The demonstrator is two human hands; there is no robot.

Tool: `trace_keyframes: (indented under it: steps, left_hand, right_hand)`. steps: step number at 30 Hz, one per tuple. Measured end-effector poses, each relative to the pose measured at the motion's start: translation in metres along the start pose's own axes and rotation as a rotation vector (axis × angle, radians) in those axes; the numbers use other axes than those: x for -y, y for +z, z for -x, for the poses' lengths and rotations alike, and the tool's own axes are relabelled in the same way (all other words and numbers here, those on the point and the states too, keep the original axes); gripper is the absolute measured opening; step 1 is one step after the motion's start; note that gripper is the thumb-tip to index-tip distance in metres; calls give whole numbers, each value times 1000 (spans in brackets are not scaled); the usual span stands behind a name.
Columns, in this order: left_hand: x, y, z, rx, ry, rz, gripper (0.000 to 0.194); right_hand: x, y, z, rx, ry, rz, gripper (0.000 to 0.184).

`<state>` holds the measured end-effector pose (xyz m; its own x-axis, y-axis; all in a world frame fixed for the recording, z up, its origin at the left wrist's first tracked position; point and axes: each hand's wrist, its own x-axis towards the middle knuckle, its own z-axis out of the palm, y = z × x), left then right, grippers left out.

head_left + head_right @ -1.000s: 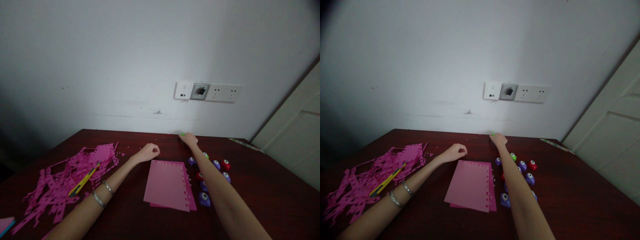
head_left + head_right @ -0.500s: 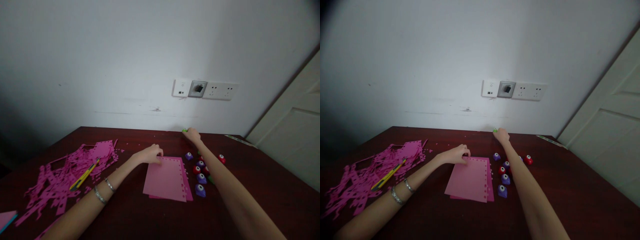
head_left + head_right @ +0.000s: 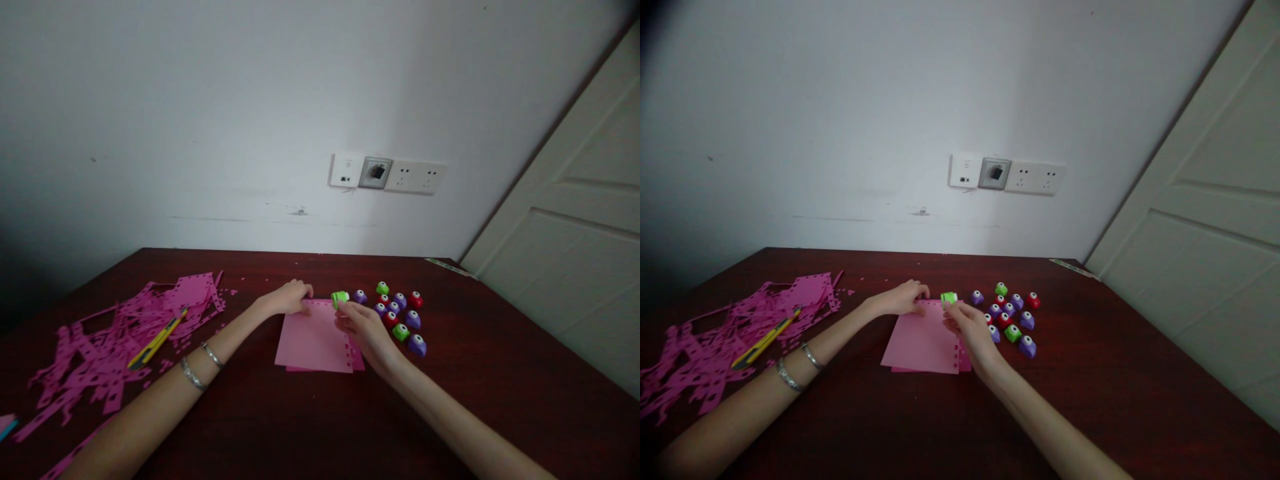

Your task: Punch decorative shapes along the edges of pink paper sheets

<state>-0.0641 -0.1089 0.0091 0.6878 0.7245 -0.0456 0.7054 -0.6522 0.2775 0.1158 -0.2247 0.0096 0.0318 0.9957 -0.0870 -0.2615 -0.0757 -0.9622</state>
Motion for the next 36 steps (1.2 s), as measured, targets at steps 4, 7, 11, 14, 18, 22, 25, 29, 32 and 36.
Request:
trace_keyframes:
  steps: [4,7,11,14,18,22,25,29,32,36]
  left_hand:
    - [4,2,-1,-7,-3,49,39]
    - [7,4,-1,-15,-11,72,39]
    - [5,2,1,-8,-12,88,40]
    - [2,-2,2,-2,-7,98,44]
    - [-2,-5,4,6,21,69,35]
    - [-4,-6,4,33,14,82,30]
    - [-5,-6,4,54,-16,98,29]
    - [-4,-5,3,50,0,112,27]
    - [-3,-3,1,46,6,119,32]
    - [-3,-2,1,61,-28,127,38]
  right_hand:
    - [-16,-5,12,-47,-70,102,30]
    - [-12,-13,11,-71,-137,209,31]
    - [-5,-22,10,-94,-186,303,33]
    - [-5,-28,9,-104,-206,338,32]
    - [-5,-35,7,-109,-198,332,29]
    - [-6,-37,5,-87,-165,248,25]
    - [-9,-39,2,-72,-143,193,22]
    - [-14,-41,-1,-56,-109,158,22]
    - [-16,-42,-1,-49,-115,142,21]
    - [-14,-40,0,-44,-98,136,19]
